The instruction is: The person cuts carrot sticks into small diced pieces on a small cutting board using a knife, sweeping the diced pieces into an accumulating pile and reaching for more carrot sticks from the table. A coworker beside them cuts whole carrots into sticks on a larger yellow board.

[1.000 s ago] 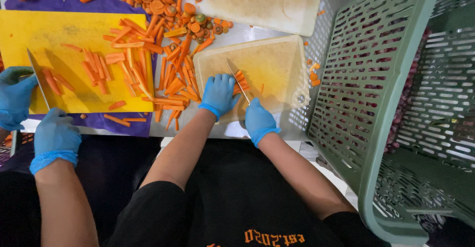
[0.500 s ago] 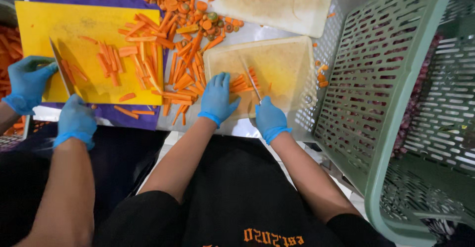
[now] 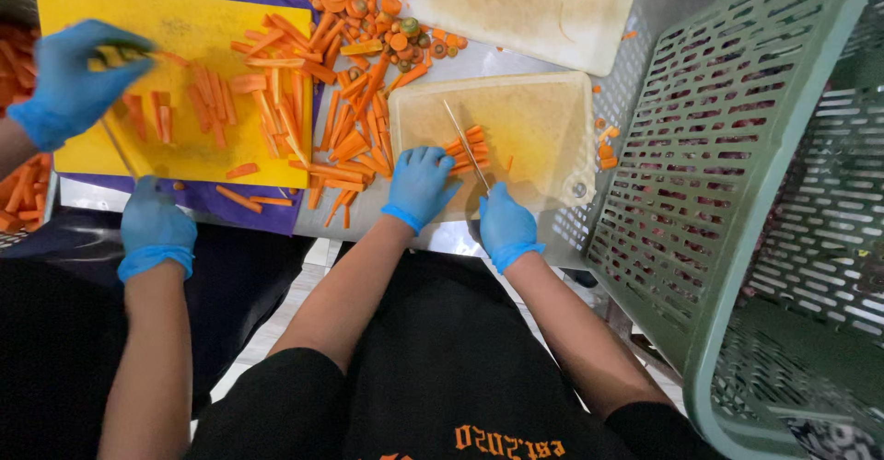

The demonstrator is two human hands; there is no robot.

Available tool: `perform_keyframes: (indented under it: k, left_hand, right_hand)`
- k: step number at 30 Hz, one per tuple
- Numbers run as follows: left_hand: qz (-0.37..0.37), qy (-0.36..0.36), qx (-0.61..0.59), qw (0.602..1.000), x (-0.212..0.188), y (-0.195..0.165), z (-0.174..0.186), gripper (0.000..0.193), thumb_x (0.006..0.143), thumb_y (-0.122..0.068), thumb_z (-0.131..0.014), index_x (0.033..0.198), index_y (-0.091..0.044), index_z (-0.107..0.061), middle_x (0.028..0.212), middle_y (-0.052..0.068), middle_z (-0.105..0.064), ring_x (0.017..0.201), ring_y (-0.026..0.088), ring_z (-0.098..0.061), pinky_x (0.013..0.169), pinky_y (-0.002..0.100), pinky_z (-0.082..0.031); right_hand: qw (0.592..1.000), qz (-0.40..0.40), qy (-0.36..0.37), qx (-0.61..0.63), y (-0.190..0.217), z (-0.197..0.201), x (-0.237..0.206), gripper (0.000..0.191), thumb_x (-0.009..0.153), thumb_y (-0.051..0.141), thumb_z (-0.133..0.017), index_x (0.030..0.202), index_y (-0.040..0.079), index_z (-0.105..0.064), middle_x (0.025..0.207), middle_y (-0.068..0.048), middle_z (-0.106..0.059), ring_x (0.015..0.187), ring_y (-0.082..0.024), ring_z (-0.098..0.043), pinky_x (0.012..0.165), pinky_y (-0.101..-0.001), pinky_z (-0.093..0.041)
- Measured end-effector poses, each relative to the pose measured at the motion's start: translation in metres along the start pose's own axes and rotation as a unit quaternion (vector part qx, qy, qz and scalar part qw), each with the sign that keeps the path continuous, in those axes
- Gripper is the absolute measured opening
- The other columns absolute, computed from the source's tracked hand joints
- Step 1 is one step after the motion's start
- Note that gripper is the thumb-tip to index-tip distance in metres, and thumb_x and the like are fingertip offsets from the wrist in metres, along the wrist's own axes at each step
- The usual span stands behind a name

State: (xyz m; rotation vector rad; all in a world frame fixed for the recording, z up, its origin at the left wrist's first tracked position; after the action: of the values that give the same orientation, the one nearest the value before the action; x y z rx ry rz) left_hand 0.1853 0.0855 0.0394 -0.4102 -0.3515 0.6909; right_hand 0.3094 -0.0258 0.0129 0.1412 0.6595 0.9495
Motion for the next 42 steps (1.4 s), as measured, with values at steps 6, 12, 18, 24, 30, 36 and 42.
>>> perform_keyframes:
  k: [6, 12, 18, 24, 30, 36, 42]
  left_hand:
    - [-0.007, 0.012, 0.020, 1.000, 0.014, 0.000, -0.016, 0.031, 0.080, -0.029, -0.081, 0.102, -0.015, -0.065, 0.119, 0.005, -0.060, 0.113, 0.028, -0.057, 0.095, 0.046, -0.045]
    - [0.023, 0.024, 0.054, 0.998, 0.021, 0.000, -0.023, 0.044, 0.071, -0.038, -0.082, 0.102, -0.011, -0.065, 0.116, 0.009, -0.060, 0.109, 0.030, -0.057, 0.092, 0.049, -0.045]
    - [0.060, 0.047, 0.067, 0.995, 0.028, 0.003, -0.029, 0.041, 0.079, -0.037, -0.081, 0.108, -0.011, -0.066, 0.118, 0.010, -0.060, 0.108, 0.031, -0.057, 0.090, 0.048, -0.045]
    - [0.074, 0.072, -0.015, 0.995, 0.024, 0.015, -0.027, 0.046, 0.077, -0.040, -0.083, 0.105, -0.008, -0.065, 0.118, 0.011, -0.060, 0.111, 0.034, -0.056, 0.094, 0.050, -0.046]
    - [0.082, 0.018, -0.052, 0.995, -0.001, 0.039, 0.011, 0.054, 0.078, -0.034, -0.086, 0.114, -0.004, -0.059, 0.151, 0.021, -0.048, 0.139, 0.042, -0.046, 0.119, 0.049, -0.038]
    - [0.043, 0.113, 0.052, 0.991, 0.005, 0.027, 0.009, 0.110, 0.073, -0.044, -0.085, 0.157, -0.002, -0.028, 0.164, 0.022, -0.027, 0.151, 0.039, -0.027, 0.123, 0.052, -0.023]
    - [0.000, 0.130, 0.058, 0.990, 0.013, 0.020, -0.005, 0.105, 0.076, -0.045, -0.082, 0.160, -0.012, -0.029, 0.165, 0.014, -0.029, 0.153, 0.034, -0.026, 0.124, 0.055, -0.021]
  right_hand:
    - [0.998, -0.023, 0.050, 0.001, -0.003, -0.010, 0.008, 0.030, 0.101, 0.030, -0.051, 0.114, 0.003, -0.049, 0.096, -0.030, -0.070, 0.089, -0.052, -0.067, 0.079, -0.0611, -0.050]
    - [0.999, -0.031, 0.025, 0.004, -0.009, -0.024, 0.023, 0.032, 0.101, 0.029, -0.051, 0.113, 0.000, -0.047, 0.097, -0.034, -0.068, 0.089, -0.055, -0.065, 0.077, -0.0634, -0.049]
    - [0.997, 0.016, 0.071, 0.026, -0.015, -0.035, 0.017, 0.039, 0.102, 0.029, -0.049, 0.117, -0.007, -0.044, 0.094, -0.036, -0.068, 0.091, -0.053, -0.068, 0.079, -0.0608, -0.052]
    - [0.997, 0.008, 0.066, 0.050, -0.020, -0.021, -0.014, 0.038, 0.100, 0.033, -0.052, 0.112, -0.003, -0.049, 0.095, -0.033, -0.068, 0.088, -0.052, -0.068, 0.077, -0.0599, -0.052]
    - [0.994, 0.012, 0.060, 0.090, -0.018, -0.007, -0.013, 0.037, 0.099, 0.035, -0.054, 0.103, -0.001, -0.048, 0.089, -0.031, -0.069, 0.084, -0.051, -0.067, 0.075, -0.0593, -0.051]
    - [0.996, 0.067, 0.032, 0.050, -0.002, -0.026, 0.000, 0.032, 0.101, 0.031, -0.054, 0.104, -0.001, -0.049, 0.090, -0.032, -0.068, 0.085, -0.051, -0.066, 0.075, -0.0594, -0.052]
    - [0.996, 0.069, 0.028, 0.058, 0.001, -0.024, 0.001, 0.035, 0.097, 0.028, -0.058, 0.105, -0.004, -0.049, 0.091, -0.031, -0.069, 0.082, -0.051, -0.066, 0.072, -0.0590, -0.052]
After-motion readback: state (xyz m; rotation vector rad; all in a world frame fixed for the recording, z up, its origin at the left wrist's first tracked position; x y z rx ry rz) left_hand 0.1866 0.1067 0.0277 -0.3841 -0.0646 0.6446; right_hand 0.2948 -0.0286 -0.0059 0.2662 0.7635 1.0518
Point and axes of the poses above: each hand's wrist, its own x-axis towards the middle knuckle, its own z-axis out of the back of the hand, y = z × x, the point moved 9 cm from there along x, towards the middle knuckle
